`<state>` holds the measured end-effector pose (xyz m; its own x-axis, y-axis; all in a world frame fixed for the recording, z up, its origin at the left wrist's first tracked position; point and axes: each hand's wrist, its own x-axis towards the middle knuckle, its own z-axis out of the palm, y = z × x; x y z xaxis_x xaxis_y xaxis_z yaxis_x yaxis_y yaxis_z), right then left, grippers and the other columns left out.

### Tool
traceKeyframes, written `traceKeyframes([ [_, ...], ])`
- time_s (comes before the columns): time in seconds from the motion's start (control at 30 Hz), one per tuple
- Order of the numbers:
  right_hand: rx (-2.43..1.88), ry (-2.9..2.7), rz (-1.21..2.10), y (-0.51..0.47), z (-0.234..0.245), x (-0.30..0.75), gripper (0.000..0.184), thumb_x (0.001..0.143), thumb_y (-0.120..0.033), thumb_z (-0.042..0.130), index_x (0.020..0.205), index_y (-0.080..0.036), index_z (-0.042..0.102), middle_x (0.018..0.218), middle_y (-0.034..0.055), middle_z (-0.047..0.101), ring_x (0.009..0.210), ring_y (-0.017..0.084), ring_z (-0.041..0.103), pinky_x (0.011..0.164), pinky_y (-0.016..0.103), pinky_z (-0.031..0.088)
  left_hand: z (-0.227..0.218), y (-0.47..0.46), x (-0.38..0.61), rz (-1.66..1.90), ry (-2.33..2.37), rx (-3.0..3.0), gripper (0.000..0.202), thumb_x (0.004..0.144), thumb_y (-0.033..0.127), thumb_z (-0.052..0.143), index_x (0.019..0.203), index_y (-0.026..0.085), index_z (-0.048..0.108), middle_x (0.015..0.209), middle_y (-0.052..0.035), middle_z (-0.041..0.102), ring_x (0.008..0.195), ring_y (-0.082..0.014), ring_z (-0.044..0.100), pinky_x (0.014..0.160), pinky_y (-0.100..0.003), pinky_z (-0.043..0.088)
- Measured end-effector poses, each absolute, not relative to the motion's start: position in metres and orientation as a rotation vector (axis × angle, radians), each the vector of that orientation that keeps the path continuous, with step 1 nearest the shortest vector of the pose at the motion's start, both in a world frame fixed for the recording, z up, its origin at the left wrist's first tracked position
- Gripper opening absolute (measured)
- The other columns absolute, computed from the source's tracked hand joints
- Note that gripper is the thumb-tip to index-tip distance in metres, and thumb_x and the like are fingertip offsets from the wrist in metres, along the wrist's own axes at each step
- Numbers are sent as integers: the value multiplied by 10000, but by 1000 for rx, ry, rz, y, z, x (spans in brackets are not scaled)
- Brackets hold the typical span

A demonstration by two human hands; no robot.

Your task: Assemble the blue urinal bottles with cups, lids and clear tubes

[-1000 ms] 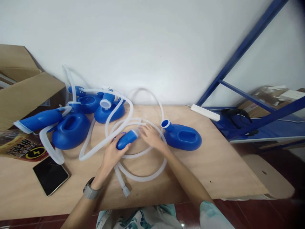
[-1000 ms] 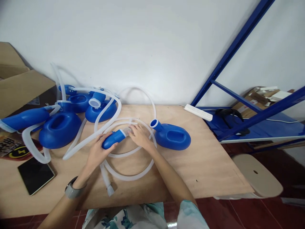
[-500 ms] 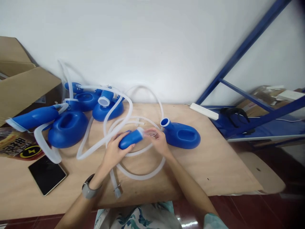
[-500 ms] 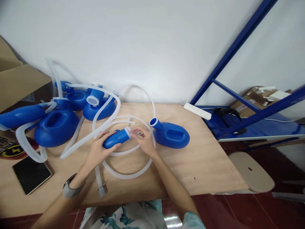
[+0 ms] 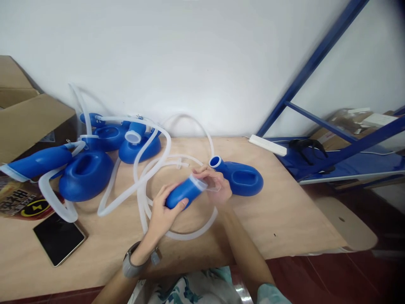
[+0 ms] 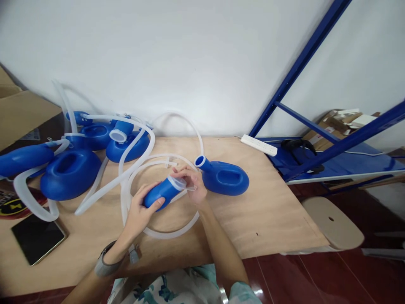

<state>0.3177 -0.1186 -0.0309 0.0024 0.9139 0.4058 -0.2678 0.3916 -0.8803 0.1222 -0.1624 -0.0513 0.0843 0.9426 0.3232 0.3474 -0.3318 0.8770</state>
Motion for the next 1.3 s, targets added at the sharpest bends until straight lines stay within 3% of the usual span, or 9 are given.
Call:
traceKeyframes([
  [0.1, -663, -1535, 1047, -126, -14, 322, 626, 897, -811, 543, 753, -265, 814, 1152, 110, 748, 1111, 339, 696, 1104, 546, 507, -47, -167, 121, 1298, 1339, 1822, 450, 895, 499, 761, 1260, 238, 730, 1223, -99, 714, 1131, -295, 706, 993, -452, 582],
  [0.27, -843, -1624, 792, -138, -9, 308, 197, 874, -473, 813, 947, -292, 786, 1361, 79, 736, 1230, 322, 706, 1133, 531, 504, -41, -167, 118, 1352, 1383, 1844, 451, 910, 512, 742, 1261, 230, 720, 1173, -86, 703, 1082, -276, 713, 937, -415, 606],
  [0.37, -801, -1640, 786, -137, -16, 308, 490, 814, -460, 870, 1262, -315, 736, 1400, 82, 728, 1349, 334, 653, 1204, 554, 455, -36, -168, 116, 1370, 1350, 1882, 444, 905, 497, 751, 1261, 233, 723, 1171, -82, 703, 1079, -274, 713, 933, -408, 610],
  [0.47, -743, -1687, 905, -134, -20, 317, 531, 923, -468, 757, 1425, -320, 668, 1493, 82, 670, 1426, 326, 600, 1226, 549, 444, -33, -170, 113, 1357, 1313, 1887, 433, 903, 486, 758, 1261, 246, 730, 1180, -81, 708, 1090, -278, 711, 936, -412, 610],
  [0.77, -704, -1919, 886, -127, -20, 346, 872, 716, -693, 877, 1482, -351, 641, 1549, 98, 613, 1442, 361, 561, 1226, 549, 428, -35, -171, 101, 1222, 1270, 1768, 436, 886, 467, 787, 1266, 256, 755, 1201, -74, 724, 1095, -274, 718, 949, -407, 606],
  [0.83, -763, -1941, 925, -128, -13, 348, 743, 841, -691, 776, 1485, -348, 638, 1527, 85, 639, 1437, 342, 574, 1242, 544, 411, -36, -170, 101, 1191, 1311, 1791, 446, 872, 461, 804, 1269, 262, 758, 1193, -68, 725, 1085, -269, 721, 963, -411, 603],
  [0.93, -809, -1942, 978, -131, -1, 347, 461, 1035, -481, 628, 1481, -367, 634, 1530, 39, 642, 1448, 291, 582, 1249, 528, 420, -38, -169, 103, 1212, 1378, 1850, 464, 862, 463, 812, 1276, 262, 754, 1207, -69, 723, 1101, -272, 722, 984, -419, 598],
  [1.17, -914, -2015, 953, -127, -8, 343, 503, 1025, -159, 533, 1478, -351, 637, 1602, 16, 553, 1559, 243, 442, 1340, 587, 197, -41, -172, 107, 1266, 1469, 1932, 479, 879, 486, 793, 1289, 244, 743, 1211, -74, 719, 1100, -273, 726, 979, -409, 603],
  [1.3, -934, -1580, 1142, -123, -32, 316, 461, 932, -157, 536, 1303, -288, 776, 1523, 35, 641, 1481, 249, 552, 1308, 511, 334, -43, -173, 110, 1304, 1524, 1969, 478, 891, 464, 775, 1300, 220, 740, 1197, -89, 702, 1101, -281, 721, 998, -417, 593],
])
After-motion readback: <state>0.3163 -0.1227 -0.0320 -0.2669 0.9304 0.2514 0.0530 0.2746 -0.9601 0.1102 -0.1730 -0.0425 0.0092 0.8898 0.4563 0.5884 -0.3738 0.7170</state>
